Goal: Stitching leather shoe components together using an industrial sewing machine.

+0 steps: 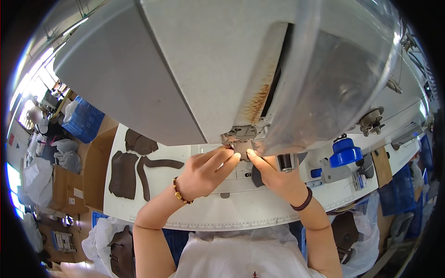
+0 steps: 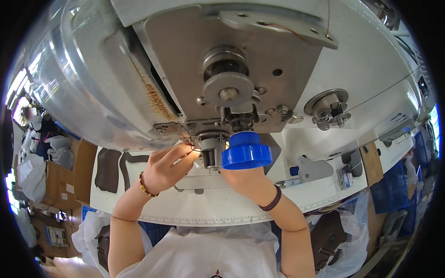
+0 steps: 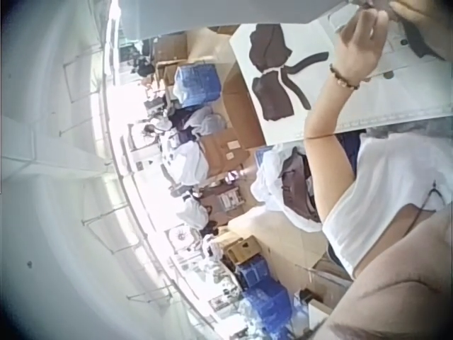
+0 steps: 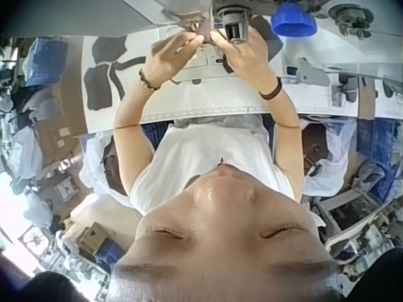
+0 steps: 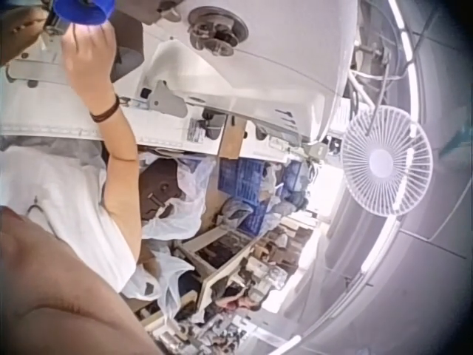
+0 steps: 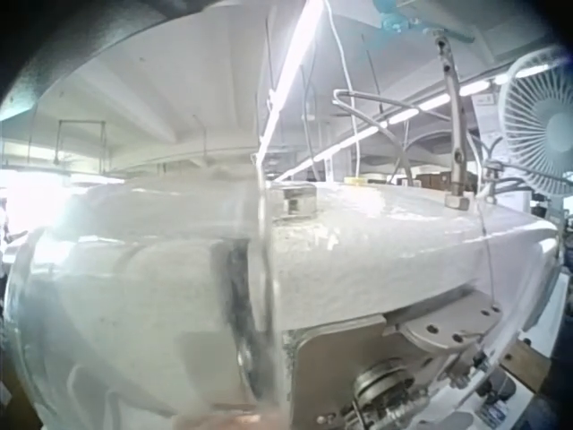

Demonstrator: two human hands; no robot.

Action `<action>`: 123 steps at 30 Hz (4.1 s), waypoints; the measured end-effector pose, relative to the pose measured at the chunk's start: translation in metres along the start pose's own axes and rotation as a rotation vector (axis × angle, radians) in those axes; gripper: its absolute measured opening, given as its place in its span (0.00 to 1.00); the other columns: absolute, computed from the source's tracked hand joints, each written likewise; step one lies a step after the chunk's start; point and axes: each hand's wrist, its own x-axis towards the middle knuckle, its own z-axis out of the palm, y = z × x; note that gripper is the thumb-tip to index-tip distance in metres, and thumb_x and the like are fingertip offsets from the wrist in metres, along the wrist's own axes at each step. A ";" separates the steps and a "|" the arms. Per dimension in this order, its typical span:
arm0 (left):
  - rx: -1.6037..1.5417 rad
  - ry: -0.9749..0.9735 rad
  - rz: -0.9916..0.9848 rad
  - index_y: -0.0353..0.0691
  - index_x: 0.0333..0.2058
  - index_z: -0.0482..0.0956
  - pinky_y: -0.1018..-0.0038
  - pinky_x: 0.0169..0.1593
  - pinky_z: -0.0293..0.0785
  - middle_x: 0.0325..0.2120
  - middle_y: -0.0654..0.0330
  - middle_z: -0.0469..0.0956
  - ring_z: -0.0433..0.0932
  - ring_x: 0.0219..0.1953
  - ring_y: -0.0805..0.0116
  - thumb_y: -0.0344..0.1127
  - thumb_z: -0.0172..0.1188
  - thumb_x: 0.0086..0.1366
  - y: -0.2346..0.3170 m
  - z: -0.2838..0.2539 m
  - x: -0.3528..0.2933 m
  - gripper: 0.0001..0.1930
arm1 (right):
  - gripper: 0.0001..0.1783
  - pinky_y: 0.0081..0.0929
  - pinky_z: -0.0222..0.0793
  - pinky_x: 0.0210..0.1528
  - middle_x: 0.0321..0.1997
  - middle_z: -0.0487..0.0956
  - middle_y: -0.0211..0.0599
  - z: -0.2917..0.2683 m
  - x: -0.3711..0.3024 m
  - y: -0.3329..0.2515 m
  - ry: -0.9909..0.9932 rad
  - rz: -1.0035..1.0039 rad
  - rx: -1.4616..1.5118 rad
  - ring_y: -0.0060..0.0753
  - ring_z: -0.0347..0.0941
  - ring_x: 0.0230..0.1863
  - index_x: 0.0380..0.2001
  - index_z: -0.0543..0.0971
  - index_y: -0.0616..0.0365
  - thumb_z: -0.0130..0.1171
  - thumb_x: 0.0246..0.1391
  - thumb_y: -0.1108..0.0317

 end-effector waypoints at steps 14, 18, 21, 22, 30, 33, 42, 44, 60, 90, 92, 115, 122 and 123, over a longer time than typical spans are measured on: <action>-0.046 -0.064 0.030 0.35 0.37 0.78 0.79 0.25 0.77 0.28 0.62 0.71 0.77 0.29 0.70 0.24 0.61 0.43 -0.011 -0.003 -0.002 0.17 | 0.26 0.31 0.66 0.45 0.37 0.73 0.26 0.003 0.001 -0.007 -0.023 0.010 -0.200 0.30 0.72 0.41 0.42 0.79 0.51 0.56 0.33 0.79; -0.063 -0.043 0.036 0.35 0.36 0.78 0.80 0.22 0.76 0.27 0.62 0.71 0.75 0.25 0.72 0.23 0.62 0.43 -0.015 0.000 -0.002 0.16 | 0.26 0.32 0.65 0.46 0.38 0.75 0.27 0.001 0.000 -0.006 -0.125 0.002 -0.301 0.31 0.72 0.42 0.42 0.79 0.51 0.55 0.33 0.79; -0.061 0.006 0.087 0.36 0.35 0.79 0.81 0.20 0.74 0.27 0.62 0.72 0.74 0.21 0.72 0.23 0.62 0.42 -0.026 0.009 -0.006 0.16 | 0.10 0.39 0.64 0.27 0.29 0.74 0.39 0.007 0.006 0.001 0.000 -0.060 -0.278 0.41 0.71 0.30 0.25 0.76 0.54 0.59 0.30 0.69; -0.061 0.007 0.086 0.36 0.35 0.79 0.81 0.20 0.74 0.27 0.62 0.72 0.74 0.21 0.72 0.23 0.62 0.42 -0.027 0.010 -0.007 0.16 | 0.10 0.39 0.65 0.27 0.29 0.74 0.39 0.005 0.009 0.000 0.003 -0.086 -0.281 0.40 0.71 0.31 0.25 0.77 0.53 0.58 0.31 0.68; -0.004 0.164 0.031 0.41 0.26 0.81 0.83 0.16 0.71 0.24 0.65 0.78 0.73 0.16 0.77 0.26 0.66 0.41 -0.035 0.018 -0.012 0.09 | 0.11 0.38 0.70 0.34 0.31 0.76 0.35 0.006 0.009 0.007 -0.040 -0.086 -0.219 0.38 0.74 0.38 0.27 0.78 0.49 0.57 0.33 0.70; 0.017 0.119 0.005 0.42 0.26 0.81 0.84 0.17 0.71 0.23 0.66 0.78 0.72 0.15 0.77 0.26 0.67 0.41 -0.034 0.017 -0.013 0.09 | 0.12 0.38 0.70 0.40 0.32 0.77 0.33 0.006 0.010 0.009 -0.009 -0.105 -0.230 0.37 0.74 0.39 0.28 0.78 0.47 0.58 0.33 0.71; 0.024 0.141 0.047 0.41 0.28 0.81 0.83 0.18 0.71 0.27 0.65 0.78 0.74 0.18 0.77 0.25 0.67 0.40 -0.029 0.015 -0.013 0.12 | 0.12 0.37 0.69 0.43 0.32 0.77 0.30 0.004 0.009 0.005 0.036 -0.050 -0.023 0.35 0.73 0.38 0.29 0.79 0.47 0.59 0.35 0.69; 0.024 0.129 0.055 0.41 0.28 0.80 0.83 0.18 0.71 0.27 0.65 0.78 0.74 0.19 0.77 0.25 0.66 0.40 -0.026 0.011 -0.010 0.12 | 0.12 0.36 0.68 0.41 0.33 0.77 0.30 0.001 0.010 0.003 -0.073 -0.062 -0.264 0.36 0.73 0.38 0.28 0.79 0.49 0.59 0.34 0.68; -0.579 -0.324 -0.438 0.35 0.34 0.75 0.66 0.37 0.73 0.29 0.51 0.76 0.76 0.33 0.53 0.35 0.63 0.50 0.069 0.088 -0.047 0.13 | 0.16 0.42 0.64 0.53 0.46 0.77 0.39 -0.045 -0.045 0.009 0.120 -0.003 -0.221 0.39 0.74 0.47 0.40 0.79 0.49 0.55 0.45 0.69; -0.778 -0.119 -0.565 0.33 0.36 0.65 0.87 0.15 0.59 0.19 0.62 0.68 0.67 0.13 0.81 0.32 0.42 0.68 0.071 0.046 -0.009 0.07 | 0.23 0.41 0.66 0.43 0.33 0.75 0.53 -0.020 -0.038 0.087 0.131 0.518 0.069 0.55 0.72 0.39 0.48 0.68 0.63 0.48 0.57 0.56; -0.772 -0.065 -0.714 0.37 0.32 0.64 0.87 0.13 0.59 0.17 0.65 0.66 0.66 0.12 0.82 0.31 0.44 0.68 0.062 0.048 -0.013 0.06 | 0.29 0.40 0.65 0.42 0.34 0.75 0.56 -0.051 -0.027 0.068 -0.013 0.555 0.455 0.54 0.71 0.38 0.47 0.69 0.65 0.46 0.58 0.48; -0.059 -0.508 -0.998 0.37 0.31 0.76 0.66 0.43 0.72 0.35 0.54 0.78 0.75 0.39 0.56 0.25 0.60 0.49 -0.104 -0.046 -0.161 0.08 | 0.09 0.25 0.61 0.25 0.20 0.70 0.36 -0.010 0.017 0.027 0.143 0.396 0.535 0.31 0.66 0.20 0.31 0.72 0.58 0.59 0.47 0.67; -0.215 -0.507 -0.849 0.37 0.29 0.74 0.74 0.36 0.70 0.29 0.60 0.76 0.74 0.31 0.67 0.26 0.64 0.48 -0.125 -0.020 -0.182 0.09 | 0.13 0.29 0.65 0.23 0.23 0.75 0.36 -0.013 0.015 0.019 0.085 0.430 0.119 0.40 0.71 0.22 0.32 0.73 0.53 0.61 0.48 0.58; -0.218 -0.504 -0.848 0.37 0.29 0.74 0.74 0.36 0.70 0.29 0.60 0.76 0.74 0.31 0.67 0.26 0.64 0.48 -0.125 -0.018 -0.177 0.09 | 0.15 0.28 0.64 0.22 0.22 0.75 0.35 -0.016 0.017 0.015 0.110 0.442 0.123 0.39 0.71 0.20 0.33 0.72 0.53 0.61 0.48 0.57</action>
